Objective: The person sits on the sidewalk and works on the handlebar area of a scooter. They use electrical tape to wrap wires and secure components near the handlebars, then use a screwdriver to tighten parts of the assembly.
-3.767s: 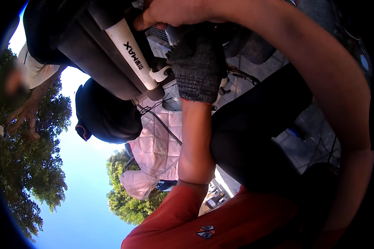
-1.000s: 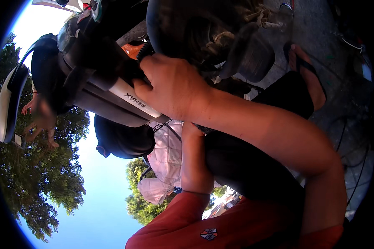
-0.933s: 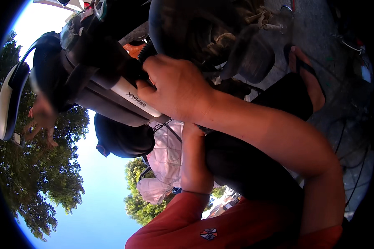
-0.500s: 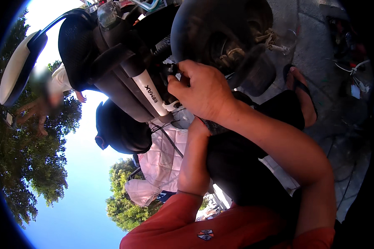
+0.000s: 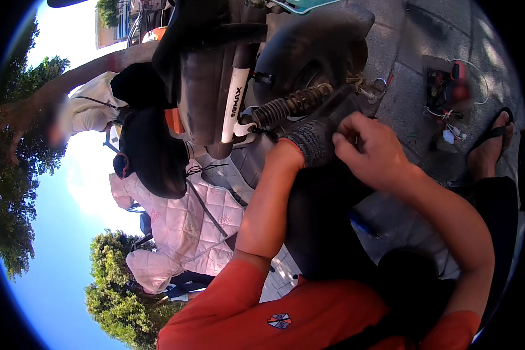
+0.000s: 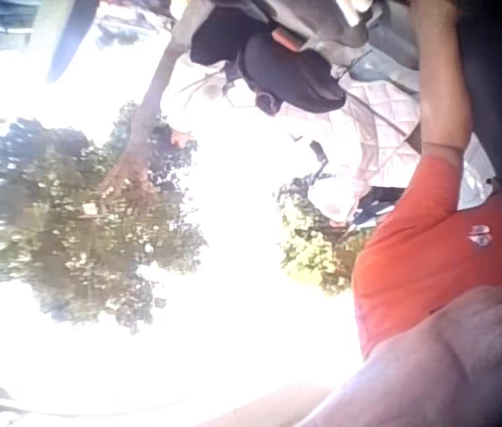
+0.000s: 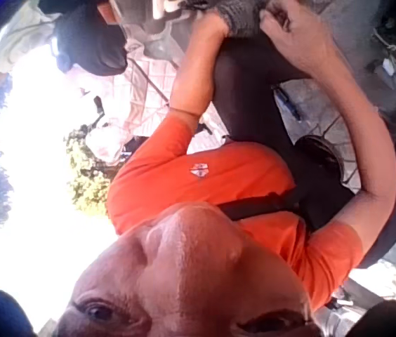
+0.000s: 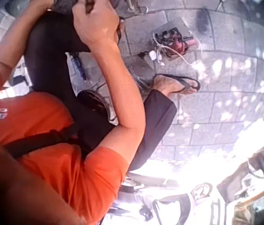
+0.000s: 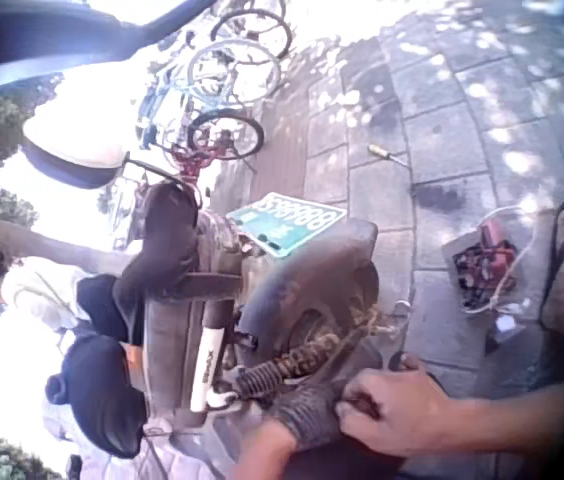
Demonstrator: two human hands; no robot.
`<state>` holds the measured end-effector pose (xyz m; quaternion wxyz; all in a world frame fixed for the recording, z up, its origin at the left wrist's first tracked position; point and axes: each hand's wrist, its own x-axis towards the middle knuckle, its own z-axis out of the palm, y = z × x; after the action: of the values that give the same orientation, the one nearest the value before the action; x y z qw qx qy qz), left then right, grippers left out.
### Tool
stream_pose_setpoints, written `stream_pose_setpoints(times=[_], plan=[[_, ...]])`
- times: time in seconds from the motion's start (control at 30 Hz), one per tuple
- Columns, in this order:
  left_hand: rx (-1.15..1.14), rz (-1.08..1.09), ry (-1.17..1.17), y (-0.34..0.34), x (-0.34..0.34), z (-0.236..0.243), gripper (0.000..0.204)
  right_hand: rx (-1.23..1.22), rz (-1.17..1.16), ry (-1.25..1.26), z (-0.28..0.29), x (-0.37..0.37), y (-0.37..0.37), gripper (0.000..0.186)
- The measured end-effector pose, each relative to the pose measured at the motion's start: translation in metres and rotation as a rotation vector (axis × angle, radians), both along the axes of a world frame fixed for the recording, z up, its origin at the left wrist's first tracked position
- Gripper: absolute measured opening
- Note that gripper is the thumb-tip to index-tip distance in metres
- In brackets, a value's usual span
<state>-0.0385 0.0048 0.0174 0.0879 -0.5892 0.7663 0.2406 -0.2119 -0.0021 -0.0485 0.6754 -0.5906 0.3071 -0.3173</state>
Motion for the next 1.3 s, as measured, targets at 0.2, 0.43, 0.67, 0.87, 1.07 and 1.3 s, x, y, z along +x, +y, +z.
stream_pose_setpoints(times=[0.2, 0.43, 0.67, 0.87, 1.07, 1.3], plan=[[0.274, 0.119, -0.209, -0.019, -0.037, 0.026, 0.038, -0.693, 0.725, 0.184, -0.029, -0.128, 0.111, 0.044], [0.255, 0.129, 0.027, -0.017, -0.048, 0.014, 0.039, -0.757, 1.198, 0.496, -0.109, -0.160, 0.212, 0.043], [0.149, 0.206, 0.173, -0.023, -0.074, 0.049, 0.042, -0.608, 1.144, 0.440, -0.087, -0.157, 0.154, 0.043], [0.221, 0.313, 0.308, -0.038, -0.069, 0.034, 0.041, -0.575, 1.140, 0.401, -0.085, -0.150, 0.152, 0.044], [0.337, 0.275, 0.206, -0.041, -0.037, 0.020, 0.035, -0.742, 1.183, 0.286, -0.108, -0.163, 0.161, 0.022], [0.509, 0.127, 0.041, 0.046, -0.075, 0.032, 0.033, -0.781, 1.131, 0.237, -0.121, -0.161, 0.165, 0.017]])
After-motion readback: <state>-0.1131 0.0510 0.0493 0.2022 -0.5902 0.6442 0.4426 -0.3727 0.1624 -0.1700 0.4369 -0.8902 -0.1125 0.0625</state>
